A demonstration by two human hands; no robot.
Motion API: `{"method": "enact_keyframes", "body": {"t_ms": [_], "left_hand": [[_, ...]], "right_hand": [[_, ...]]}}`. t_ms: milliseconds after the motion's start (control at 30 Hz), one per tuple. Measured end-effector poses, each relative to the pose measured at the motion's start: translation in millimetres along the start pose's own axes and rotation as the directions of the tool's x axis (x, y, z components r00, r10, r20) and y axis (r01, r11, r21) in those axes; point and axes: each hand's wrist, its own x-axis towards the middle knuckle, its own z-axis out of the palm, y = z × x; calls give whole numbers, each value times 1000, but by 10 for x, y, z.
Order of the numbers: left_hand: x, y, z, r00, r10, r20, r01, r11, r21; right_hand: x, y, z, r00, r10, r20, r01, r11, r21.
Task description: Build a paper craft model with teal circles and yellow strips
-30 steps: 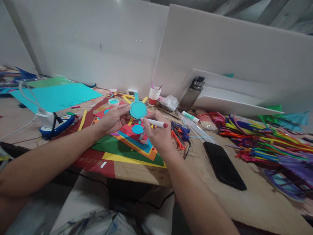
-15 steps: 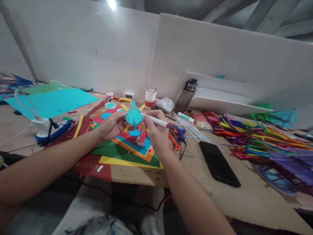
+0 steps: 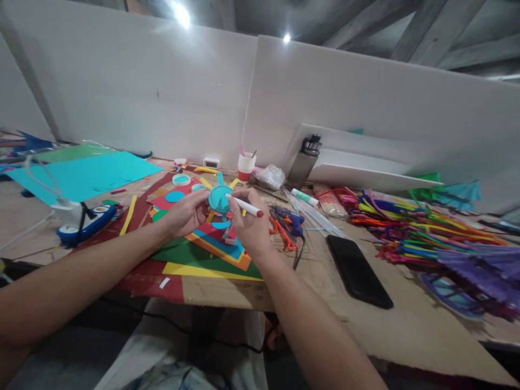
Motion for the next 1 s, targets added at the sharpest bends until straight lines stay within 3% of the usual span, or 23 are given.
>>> {"method": "enact_keyframes", "body": {"t_ms": [1000], "left_hand": [[-26,-70,6,1000,6,29,-8,997,73]], "right_hand": [[12,30,20,999,20,-38,-20,1000,4]]}}
